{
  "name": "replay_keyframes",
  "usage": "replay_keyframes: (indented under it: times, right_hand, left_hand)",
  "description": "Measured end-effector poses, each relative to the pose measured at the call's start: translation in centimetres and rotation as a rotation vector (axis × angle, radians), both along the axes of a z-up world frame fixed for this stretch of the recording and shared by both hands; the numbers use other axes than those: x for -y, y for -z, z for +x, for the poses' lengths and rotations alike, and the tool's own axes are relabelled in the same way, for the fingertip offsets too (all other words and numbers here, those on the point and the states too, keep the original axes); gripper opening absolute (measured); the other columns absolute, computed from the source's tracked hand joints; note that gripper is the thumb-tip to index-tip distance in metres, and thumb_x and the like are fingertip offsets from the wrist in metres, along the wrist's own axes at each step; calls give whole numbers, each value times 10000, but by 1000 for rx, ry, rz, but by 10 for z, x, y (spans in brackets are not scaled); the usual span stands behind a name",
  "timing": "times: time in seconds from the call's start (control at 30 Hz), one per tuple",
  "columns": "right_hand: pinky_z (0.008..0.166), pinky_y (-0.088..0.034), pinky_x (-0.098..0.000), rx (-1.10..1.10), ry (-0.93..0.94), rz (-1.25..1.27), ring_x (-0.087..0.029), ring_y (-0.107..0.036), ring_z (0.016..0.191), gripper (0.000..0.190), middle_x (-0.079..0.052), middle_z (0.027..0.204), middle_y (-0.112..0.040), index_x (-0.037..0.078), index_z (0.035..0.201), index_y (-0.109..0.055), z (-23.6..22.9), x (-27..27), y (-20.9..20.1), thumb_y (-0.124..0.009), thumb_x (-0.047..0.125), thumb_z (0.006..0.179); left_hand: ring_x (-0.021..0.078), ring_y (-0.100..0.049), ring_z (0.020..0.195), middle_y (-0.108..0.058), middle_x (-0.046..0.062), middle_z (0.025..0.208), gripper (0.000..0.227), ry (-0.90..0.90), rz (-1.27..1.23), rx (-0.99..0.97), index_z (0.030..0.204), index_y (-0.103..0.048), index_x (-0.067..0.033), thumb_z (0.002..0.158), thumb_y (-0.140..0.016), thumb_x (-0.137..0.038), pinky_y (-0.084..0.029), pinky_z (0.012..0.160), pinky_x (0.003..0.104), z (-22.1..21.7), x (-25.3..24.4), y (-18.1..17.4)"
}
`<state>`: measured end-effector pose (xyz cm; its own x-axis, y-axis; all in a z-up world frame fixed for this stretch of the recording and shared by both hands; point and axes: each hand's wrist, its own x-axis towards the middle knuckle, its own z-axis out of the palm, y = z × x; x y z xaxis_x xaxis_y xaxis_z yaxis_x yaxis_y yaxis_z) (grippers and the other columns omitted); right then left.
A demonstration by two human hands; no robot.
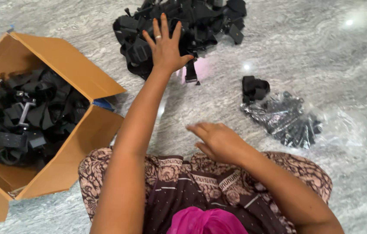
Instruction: The person sits on the floor and assembles black straps by inserting metal pins into the buckle housings. They handle each strap individually, aligning the components and pushing the pins through until secured, then placing the finished units into a cardboard box.
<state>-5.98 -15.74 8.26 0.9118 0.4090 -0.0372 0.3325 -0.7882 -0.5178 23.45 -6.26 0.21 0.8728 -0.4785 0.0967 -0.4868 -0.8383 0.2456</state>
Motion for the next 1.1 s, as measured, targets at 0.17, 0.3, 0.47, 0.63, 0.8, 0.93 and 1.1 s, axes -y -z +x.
replay_keyframes:
  times: [0.17, 0.3, 0.47, 0.63, 0.8, 0.93, 1.1]
  right_hand:
    - [988, -473, -499, -464, -19, -331, -396, -601, 1143, 577, -194, 1309, -591, 88, 1444, -459, 0, 4, 33, -648, 291, 937]
    - [995, -448, -497, -446, -59, -280, -405, -600, 1110, 566, -220, 1315, -570, 48, 1435, -455, 6, -3, 40, -627, 328, 973]
    - [964, -447, -501, -381, -24, -158, -387, -608, 1118, 527, -177, 1255, -611, 66, 1400, -505, 2, 4, 22, -649, 276, 938]
    - [984, -449, -493, -442, -35, -226, -378, -594, 1142, 574, -178, 1306, -588, 60, 1425, -473, 15, 8, 31, -650, 302, 935]
    - [1030, -433, -497, -500, -35, -307, -372, -586, 1174, 578, -188, 1325, -574, 66, 1460, -431, 27, 8, 48, -610, 364, 998]
    - [1025, -469, -467, -505, -17, -376, -355, -614, 1170, 570, -161, 1307, -609, 101, 1459, -452, 20, 3, 45, -618, 358, 979]
    - [981, -506, -459, -524, -44, -382, -382, -624, 1143, 605, -167, 1344, -590, 138, 1471, -445, 1, -5, 50, -637, 394, 957]
  left_hand:
    - [486, 55, 1542, 28, 208, 1687, 1290, -24, 81, -18, 1648, -201, -316, 623, -867, -727, -24, 1145, 824, 56, 31, 17]
    - [495, 19, 1539, 39, 194, 1685, 1312, -40, 27, -97, 1654, -158, -364, 615, -848, -770, -82, 1117, 838, 96, 54, 34]
    - [459, -89, 1557, -122, 135, 1702, 1020, -64, -51, -341, 1555, -418, -402, 674, -775, -774, -119, 1152, 800, 125, 41, 60]
    - [437, -123, 1550, -239, 133, 1674, 837, -89, -6, -431, 1326, -690, -224, 685, -775, -754, -122, 1156, 768, 141, 44, 71]
    - [379, -262, 1535, -525, 164, 1520, 944, -35, 102, -576, 1325, -693, -145, 655, -740, -808, -152, 1191, 745, 132, 34, 83]
    - [359, -279, 1506, -562, 133, 1464, 945, 11, 65, -541, 1275, -710, -132, 631, -733, -823, -180, 1145, 766, 90, 20, 93]
    - [342, -226, 1565, -570, 84, 1491, 897, 65, 80, -486, 1251, -736, -115, 680, -721, -805, -200, 1166, 759, 12, -4, 92]
